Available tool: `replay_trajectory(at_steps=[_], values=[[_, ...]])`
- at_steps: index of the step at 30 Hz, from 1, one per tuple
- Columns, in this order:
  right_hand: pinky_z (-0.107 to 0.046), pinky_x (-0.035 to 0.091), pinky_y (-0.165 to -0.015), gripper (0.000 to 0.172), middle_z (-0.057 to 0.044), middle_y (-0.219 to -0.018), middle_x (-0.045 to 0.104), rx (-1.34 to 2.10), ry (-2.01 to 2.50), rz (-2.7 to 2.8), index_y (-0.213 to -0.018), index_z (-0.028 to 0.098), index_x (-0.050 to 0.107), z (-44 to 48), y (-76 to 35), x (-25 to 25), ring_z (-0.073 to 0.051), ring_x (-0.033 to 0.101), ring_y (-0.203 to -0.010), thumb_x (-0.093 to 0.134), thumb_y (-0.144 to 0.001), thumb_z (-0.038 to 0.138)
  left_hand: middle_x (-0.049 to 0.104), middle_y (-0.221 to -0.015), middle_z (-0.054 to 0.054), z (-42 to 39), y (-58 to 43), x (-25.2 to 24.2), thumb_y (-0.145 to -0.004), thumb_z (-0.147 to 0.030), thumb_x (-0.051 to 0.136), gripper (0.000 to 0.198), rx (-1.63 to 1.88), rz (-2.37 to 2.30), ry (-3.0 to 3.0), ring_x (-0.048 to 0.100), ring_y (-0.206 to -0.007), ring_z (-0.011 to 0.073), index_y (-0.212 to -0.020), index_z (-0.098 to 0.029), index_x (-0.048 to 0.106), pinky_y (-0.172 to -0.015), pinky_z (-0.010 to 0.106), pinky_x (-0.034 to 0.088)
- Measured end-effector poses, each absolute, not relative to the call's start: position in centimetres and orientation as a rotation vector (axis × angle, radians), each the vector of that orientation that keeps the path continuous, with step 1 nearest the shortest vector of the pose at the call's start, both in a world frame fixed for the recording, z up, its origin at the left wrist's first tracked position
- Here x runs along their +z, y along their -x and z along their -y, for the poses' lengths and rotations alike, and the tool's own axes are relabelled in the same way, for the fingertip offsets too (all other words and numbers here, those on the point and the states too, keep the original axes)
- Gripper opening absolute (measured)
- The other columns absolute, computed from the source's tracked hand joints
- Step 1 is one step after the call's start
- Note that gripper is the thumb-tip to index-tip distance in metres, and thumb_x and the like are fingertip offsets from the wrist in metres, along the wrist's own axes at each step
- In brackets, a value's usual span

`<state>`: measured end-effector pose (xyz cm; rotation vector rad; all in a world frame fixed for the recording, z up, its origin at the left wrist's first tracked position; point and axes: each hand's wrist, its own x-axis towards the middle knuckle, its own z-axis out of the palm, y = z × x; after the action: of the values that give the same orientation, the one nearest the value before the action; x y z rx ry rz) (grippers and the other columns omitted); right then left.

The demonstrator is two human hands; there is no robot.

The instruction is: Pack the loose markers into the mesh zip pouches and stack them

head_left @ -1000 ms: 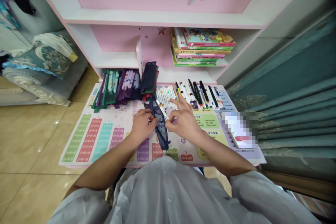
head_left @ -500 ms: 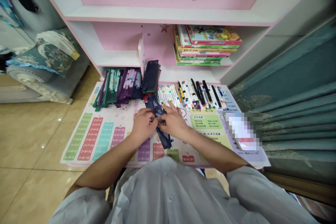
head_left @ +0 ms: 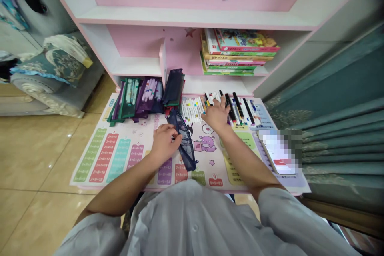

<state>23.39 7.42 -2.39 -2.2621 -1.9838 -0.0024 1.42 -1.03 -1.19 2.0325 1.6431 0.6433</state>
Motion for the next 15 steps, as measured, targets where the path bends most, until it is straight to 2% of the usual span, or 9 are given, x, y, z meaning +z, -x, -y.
replay_trajectory(at_steps=[5,12,15], values=[[-0.066,0.024,-0.109,0.037,-0.019,-0.147,0.044,0.013,2.288,2.041,-0.110,0.012,0.072,-7.18,-23.31,-2.70,-0.043,0.016,-0.146,0.063,-0.081,0.033,0.069,-0.108,0.008,1.12,-1.44,-1.13,-0.082,-0.032,0.061,0.020,0.647,-1.648,-2.030,0.058,-0.116,0.0262,-0.065,-0.021,0.061,-0.101,0.045,0.043],[-0.069,0.019,-0.109,0.036,-0.019,-0.149,0.041,-0.012,2.316,2.077,-0.110,0.011,0.072,-7.45,-23.15,-3.00,-0.043,0.012,-0.147,0.059,-0.080,0.027,0.069,-0.105,0.007,1.02,-1.47,-1.24,-0.081,-0.032,0.061,0.020,0.663,-1.635,-2.032,0.058,-0.114,0.0258,-0.065,-0.021,0.061,-0.100,0.045,0.044],[-0.069,0.019,-0.109,0.039,-0.020,-0.150,0.040,-0.021,2.328,2.076,-0.111,0.010,0.072,-7.47,-22.93,-3.04,-0.044,0.011,-0.147,0.060,-0.080,0.030,0.069,-0.107,0.008,0.99,-1.47,-1.22,-0.082,-0.032,0.061,0.020,0.653,-1.638,-2.032,0.058,-0.115,0.0262,-0.065,-0.021,0.061,-0.100,0.045,0.044]])
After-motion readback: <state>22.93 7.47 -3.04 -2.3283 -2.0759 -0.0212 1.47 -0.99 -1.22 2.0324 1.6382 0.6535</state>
